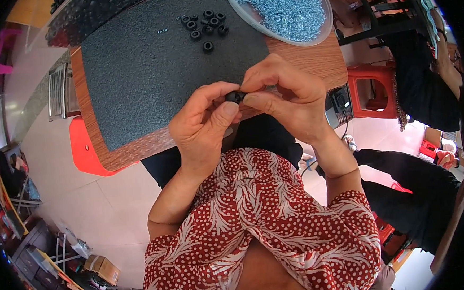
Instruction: The person assembles small black plastic components by fitting and pressing pieces into them by hand and handles parts shown by another person.
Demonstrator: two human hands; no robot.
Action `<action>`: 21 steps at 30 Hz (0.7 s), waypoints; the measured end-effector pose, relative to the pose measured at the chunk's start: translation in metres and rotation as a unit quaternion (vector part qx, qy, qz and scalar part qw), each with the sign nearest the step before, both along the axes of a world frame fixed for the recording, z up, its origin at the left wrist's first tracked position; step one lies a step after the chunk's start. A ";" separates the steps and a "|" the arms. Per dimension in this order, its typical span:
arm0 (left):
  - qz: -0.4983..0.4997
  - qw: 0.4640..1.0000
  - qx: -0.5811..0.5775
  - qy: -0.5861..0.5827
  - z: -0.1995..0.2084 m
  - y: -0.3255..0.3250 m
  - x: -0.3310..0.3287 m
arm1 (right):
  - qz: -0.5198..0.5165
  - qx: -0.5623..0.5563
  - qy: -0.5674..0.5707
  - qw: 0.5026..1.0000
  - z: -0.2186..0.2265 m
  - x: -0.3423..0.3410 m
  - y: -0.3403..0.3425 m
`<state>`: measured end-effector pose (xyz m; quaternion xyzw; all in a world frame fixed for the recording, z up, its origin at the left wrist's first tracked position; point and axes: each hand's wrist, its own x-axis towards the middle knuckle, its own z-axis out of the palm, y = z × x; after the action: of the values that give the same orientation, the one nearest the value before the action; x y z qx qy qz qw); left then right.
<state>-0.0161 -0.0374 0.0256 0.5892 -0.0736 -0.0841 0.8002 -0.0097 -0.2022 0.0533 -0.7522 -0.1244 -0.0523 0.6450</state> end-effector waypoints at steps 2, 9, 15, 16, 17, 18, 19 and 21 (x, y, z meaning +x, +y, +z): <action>0.000 1.000 0.004 -0.006 0.001 0.000 0.001 | 0.004 -0.011 -0.023 1.000 0.001 0.001 -0.002; -0.028 0.999 -0.016 0.036 0.004 0.005 0.003 | 0.025 -0.012 0.007 1.000 0.004 0.000 -0.005; -0.049 0.993 -0.085 0.061 0.002 0.004 0.007 | 0.030 0.047 0.062 0.997 0.004 -0.001 -0.007; -0.049 0.993 -0.086 0.061 0.002 0.003 0.007 | 0.031 0.053 0.067 0.996 0.003 -0.001 -0.007; -0.049 0.992 -0.097 0.065 0.002 0.002 0.007 | 0.031 0.053 0.067 0.996 0.003 -0.001 -0.007; -0.048 0.991 -0.107 0.070 0.002 0.002 0.007 | 0.029 0.042 0.064 0.997 0.002 -0.001 -0.008; -0.048 0.991 -0.107 0.070 0.001 0.002 0.008 | 0.028 0.032 0.062 0.997 0.002 0.000 -0.008; -0.064 0.989 -0.114 0.075 -0.001 0.002 0.008 | 0.021 0.018 0.058 0.998 0.003 -0.001 -0.008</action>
<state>-0.0082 -0.0353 0.0246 0.4801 -0.0603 -0.1700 0.8585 -0.0106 -0.2106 0.0561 -0.7394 -0.1016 0.0033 0.6655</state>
